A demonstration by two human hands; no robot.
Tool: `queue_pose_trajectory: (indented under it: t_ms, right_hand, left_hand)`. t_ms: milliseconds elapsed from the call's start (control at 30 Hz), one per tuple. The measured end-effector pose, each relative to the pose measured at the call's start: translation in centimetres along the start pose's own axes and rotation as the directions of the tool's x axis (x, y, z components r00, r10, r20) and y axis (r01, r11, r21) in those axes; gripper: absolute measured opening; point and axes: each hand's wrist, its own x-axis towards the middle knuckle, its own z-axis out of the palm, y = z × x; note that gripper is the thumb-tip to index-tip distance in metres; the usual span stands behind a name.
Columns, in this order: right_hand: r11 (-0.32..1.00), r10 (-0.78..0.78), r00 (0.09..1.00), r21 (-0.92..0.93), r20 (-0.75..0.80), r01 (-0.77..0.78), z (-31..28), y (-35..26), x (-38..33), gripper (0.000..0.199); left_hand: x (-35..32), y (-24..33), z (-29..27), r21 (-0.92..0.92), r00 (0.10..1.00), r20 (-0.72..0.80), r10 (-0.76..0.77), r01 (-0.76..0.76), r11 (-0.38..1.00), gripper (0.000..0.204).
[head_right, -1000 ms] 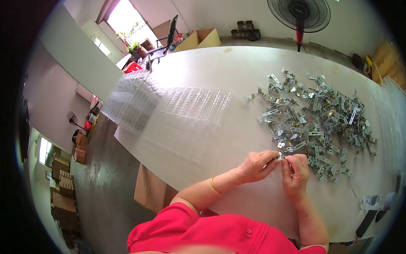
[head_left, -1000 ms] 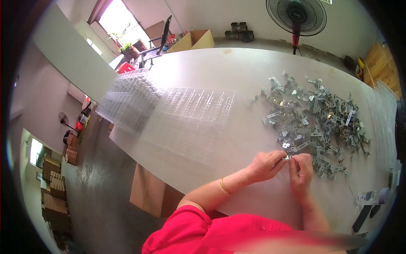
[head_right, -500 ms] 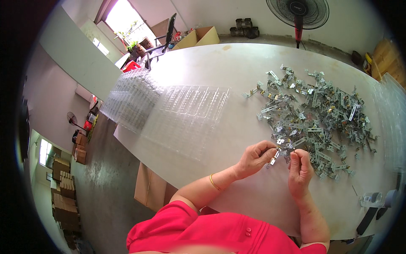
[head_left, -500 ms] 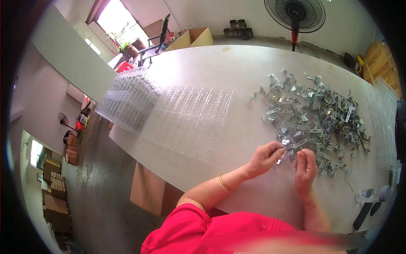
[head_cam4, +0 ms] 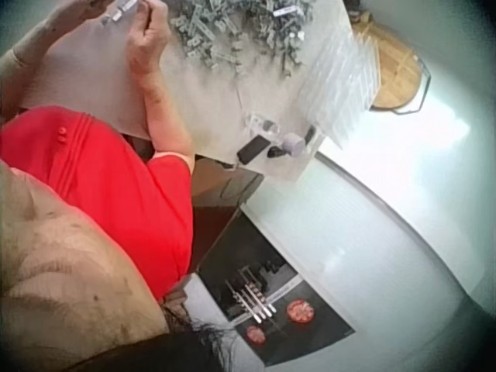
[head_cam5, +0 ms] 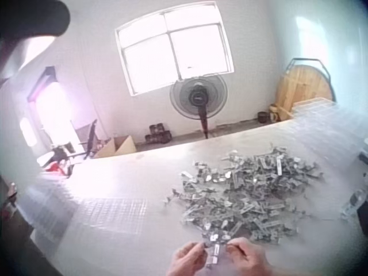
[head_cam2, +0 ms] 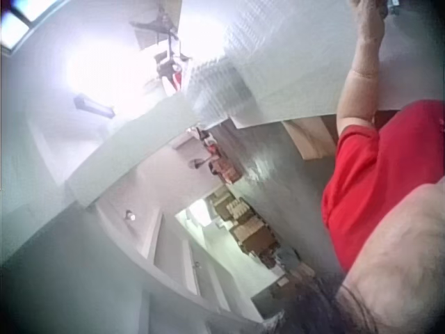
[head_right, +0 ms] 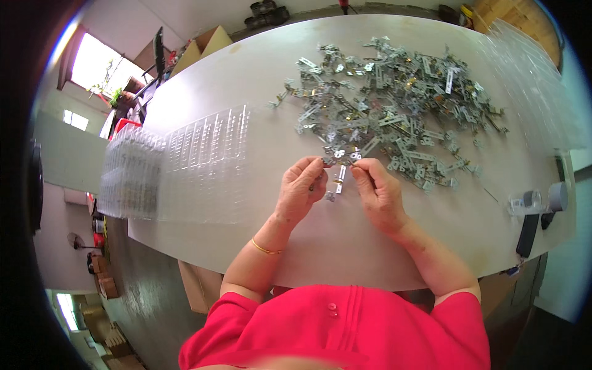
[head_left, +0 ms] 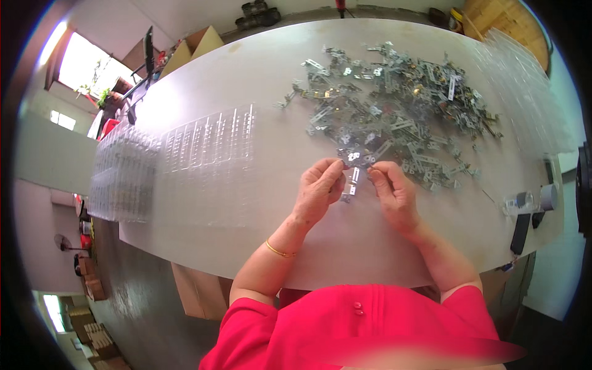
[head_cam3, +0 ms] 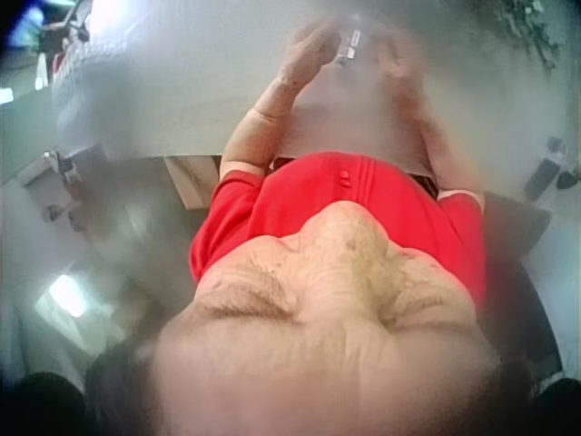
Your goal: Placing small metal brackets into plastic packaging trays.
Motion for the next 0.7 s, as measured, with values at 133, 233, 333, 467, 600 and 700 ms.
queue_pose_trajectory:
  t_ms: [133,233,333,467,600,700]
  right_hand:
    - [1.0,-0.003,1.0,0.019,0.008,0.003,-0.31,0.15,-0.23,0.007]
    - [1.0,0.01,0.999,0.017,0.033,-0.011,-0.57,0.04,-0.48,0.007]
    - [1.0,0.012,0.999,-0.006,0.05,-0.012,-0.59,-0.02,-0.65,0.007]
    - [0.998,-0.007,0.998,-0.056,0.056,0.01,-0.5,-0.21,-0.56,0.007]
    - [0.998,-0.009,0.998,-0.054,0.056,0.012,-0.27,-0.17,-0.46,0.007]
    - [0.998,-0.03,0.998,-0.047,0.05,0.032,-0.18,-0.22,-0.5,0.007]
  left_hand:
    - [0.02,-0.63,0.26,-0.014,1.0,0.014,-0.012,0.012,1.0,0.022]
    - [-0.11,-0.92,0.24,-0.015,1.0,-0.011,-0.022,0.022,1.0,0.021]
    - [-0.1,-0.92,0.27,-0.022,0.999,-0.018,-0.033,0.032,0.999,0.021]
    - [-0.21,-0.68,0.52,-0.009,0.999,-0.017,-0.036,0.036,0.999,0.02]
    - [-0.33,-0.7,0.55,0.036,0.999,-0.037,0.009,-0.008,0.999,0.021]
    - [-0.59,-0.92,0.06,0.232,0.988,0.009,0.156,-0.153,0.961,0.019]
